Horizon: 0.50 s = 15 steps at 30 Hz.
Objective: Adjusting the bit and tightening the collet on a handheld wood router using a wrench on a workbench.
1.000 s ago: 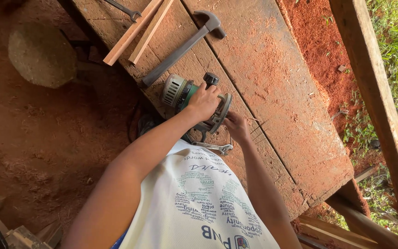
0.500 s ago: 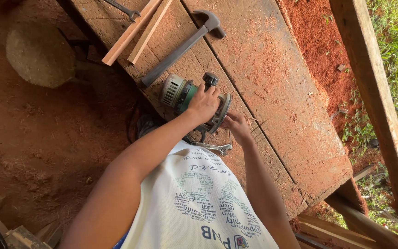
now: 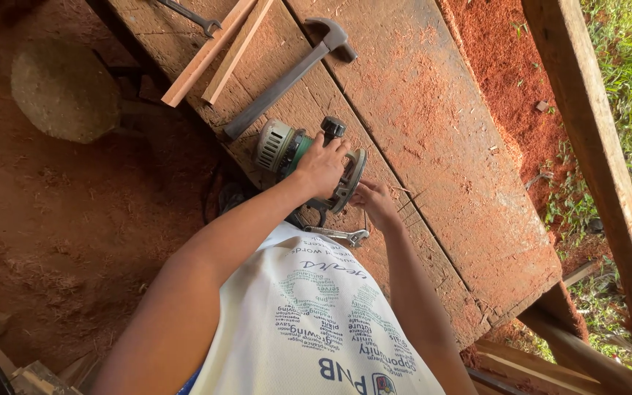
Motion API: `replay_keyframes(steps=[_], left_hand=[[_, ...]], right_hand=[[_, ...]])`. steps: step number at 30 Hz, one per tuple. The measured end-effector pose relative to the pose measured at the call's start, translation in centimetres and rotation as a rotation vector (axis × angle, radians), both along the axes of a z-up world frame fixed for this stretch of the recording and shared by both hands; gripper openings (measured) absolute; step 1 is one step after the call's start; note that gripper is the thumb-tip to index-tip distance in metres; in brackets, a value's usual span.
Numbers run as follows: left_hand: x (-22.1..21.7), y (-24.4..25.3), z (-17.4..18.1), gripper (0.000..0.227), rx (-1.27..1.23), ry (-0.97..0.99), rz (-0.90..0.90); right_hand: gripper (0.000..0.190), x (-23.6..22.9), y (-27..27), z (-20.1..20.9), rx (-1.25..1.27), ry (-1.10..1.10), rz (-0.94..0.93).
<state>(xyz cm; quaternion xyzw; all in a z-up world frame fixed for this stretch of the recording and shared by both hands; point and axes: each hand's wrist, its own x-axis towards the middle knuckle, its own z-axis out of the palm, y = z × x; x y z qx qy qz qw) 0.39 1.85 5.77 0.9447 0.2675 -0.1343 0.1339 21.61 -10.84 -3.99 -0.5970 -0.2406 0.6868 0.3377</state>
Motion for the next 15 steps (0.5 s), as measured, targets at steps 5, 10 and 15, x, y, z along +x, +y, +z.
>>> replay_keyframes(steps=[5, 10, 15], left_hand=[[0.6, -1.3, -4.3, 0.036, 0.065, -0.101, 0.061], [0.5, -1.0, -3.0, 0.057, 0.08, 0.015, -0.012], [0.7, -1.1, -4.9, 0.052, 0.16, -0.165, 0.06]], right_hand=[[0.027, 0.1, 0.2, -0.4, -0.037, 0.027, -0.047], [0.03, -0.2, 0.5, 0.1, -0.063, 0.03, -0.05], [0.034, -0.2, 0.3, 0.0, -0.06, 0.01, -0.054]])
